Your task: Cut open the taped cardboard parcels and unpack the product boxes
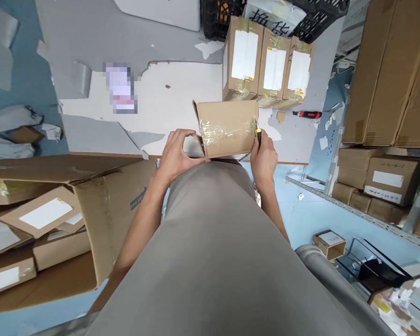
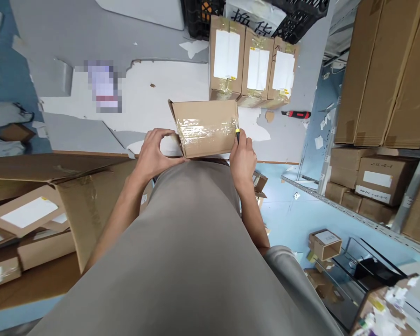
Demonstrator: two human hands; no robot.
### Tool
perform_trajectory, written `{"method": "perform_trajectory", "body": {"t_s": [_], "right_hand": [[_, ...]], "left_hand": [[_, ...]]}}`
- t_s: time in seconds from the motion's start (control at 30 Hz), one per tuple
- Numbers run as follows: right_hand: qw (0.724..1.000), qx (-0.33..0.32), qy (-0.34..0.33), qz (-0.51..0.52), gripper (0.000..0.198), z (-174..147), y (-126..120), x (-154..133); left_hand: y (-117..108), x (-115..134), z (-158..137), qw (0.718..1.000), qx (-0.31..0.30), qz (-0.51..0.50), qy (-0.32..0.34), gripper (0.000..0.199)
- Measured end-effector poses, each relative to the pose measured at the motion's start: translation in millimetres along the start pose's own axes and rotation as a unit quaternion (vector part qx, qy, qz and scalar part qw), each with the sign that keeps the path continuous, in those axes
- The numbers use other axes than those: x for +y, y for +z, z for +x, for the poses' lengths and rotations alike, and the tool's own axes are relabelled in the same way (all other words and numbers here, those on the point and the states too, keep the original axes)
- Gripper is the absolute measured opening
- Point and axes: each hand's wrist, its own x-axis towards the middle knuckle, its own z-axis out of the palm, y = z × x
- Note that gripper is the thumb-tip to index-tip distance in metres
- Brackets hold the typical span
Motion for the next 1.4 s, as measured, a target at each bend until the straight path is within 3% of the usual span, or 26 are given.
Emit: {"method": "perform_trajectory", "body": {"t_s": [0.1,0.17,0.27,0.43,0.57,1.4], "right_hand": [[0.998,-0.017,-0.029,0.057,0.051,-1,-10,3],[0.996,-0.041,-0.018,0.078,0.047,-4,-20,3],[0.994,-0.078,0.026,0.071,0.044,-8,-33,-3],[0.995,-0.081,0.029,0.043,0.04,-7,-45,-18],[0.995,-0.081,0.023,0.048,0.038,-5,-47,-20],[0.987,-0.146,0.061,0.012,0.053,3,-43,-38]], "left_hand": [[-15,13,4,1.0,0.005,-0.015,0.008,0.13],[-21,29,13,0.999,0.011,-0.008,0.032,0.133],[-11,60,38,0.995,-0.026,0.018,0.097,0.106],[42,93,78,0.973,-0.126,0.034,0.191,0.074],[62,90,83,0.968,-0.141,0.059,0.198,0.064],[59,88,78,0.973,-0.135,0.05,0.178,0.071]]}}
